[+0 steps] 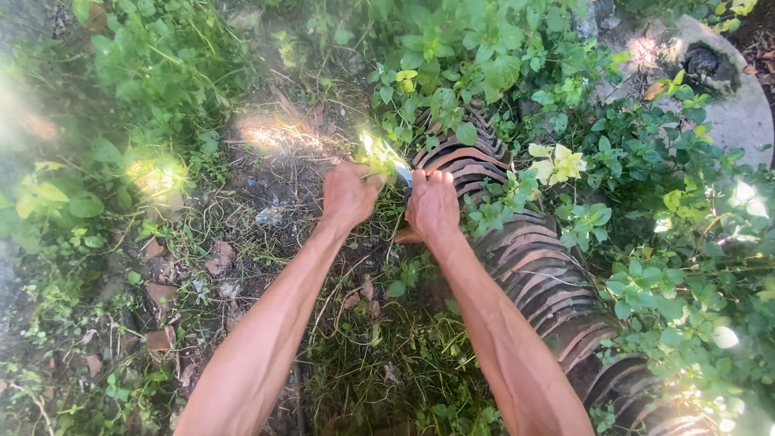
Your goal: Using a small knife to cut and remove weeds from a patch of ground.
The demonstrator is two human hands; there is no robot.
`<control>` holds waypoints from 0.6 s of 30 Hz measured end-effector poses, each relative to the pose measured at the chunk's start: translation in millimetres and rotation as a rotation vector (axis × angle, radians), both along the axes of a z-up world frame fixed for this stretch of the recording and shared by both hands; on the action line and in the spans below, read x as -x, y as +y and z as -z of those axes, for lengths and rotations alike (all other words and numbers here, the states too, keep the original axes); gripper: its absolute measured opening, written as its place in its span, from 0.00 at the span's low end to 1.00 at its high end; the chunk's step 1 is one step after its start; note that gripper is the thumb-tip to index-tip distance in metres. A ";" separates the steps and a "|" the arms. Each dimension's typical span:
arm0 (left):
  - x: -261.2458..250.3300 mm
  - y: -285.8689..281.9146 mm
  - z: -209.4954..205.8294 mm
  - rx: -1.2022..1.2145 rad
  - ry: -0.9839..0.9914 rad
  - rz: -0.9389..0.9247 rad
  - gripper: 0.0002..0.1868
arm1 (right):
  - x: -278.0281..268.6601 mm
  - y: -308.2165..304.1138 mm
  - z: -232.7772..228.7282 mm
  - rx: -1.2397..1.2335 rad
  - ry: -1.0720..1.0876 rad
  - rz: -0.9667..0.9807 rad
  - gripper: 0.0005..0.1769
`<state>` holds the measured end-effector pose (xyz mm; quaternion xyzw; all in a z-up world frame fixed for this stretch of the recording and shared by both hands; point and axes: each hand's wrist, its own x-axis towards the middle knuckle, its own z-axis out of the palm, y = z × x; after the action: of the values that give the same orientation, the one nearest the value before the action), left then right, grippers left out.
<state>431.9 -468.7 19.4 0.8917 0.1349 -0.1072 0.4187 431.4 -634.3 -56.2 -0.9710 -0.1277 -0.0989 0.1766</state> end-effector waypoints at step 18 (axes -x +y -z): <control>-0.6 50.0 47.7 0.159 -0.239 -0.530 0.25 | 20.2 -55.9 -45.5 -0.349 0.155 0.229 0.13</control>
<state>432.5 -418.7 -28.3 0.7961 0.3039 0.1012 0.5135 411.2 -690.2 -10.6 -0.9386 0.0163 -0.0642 0.3387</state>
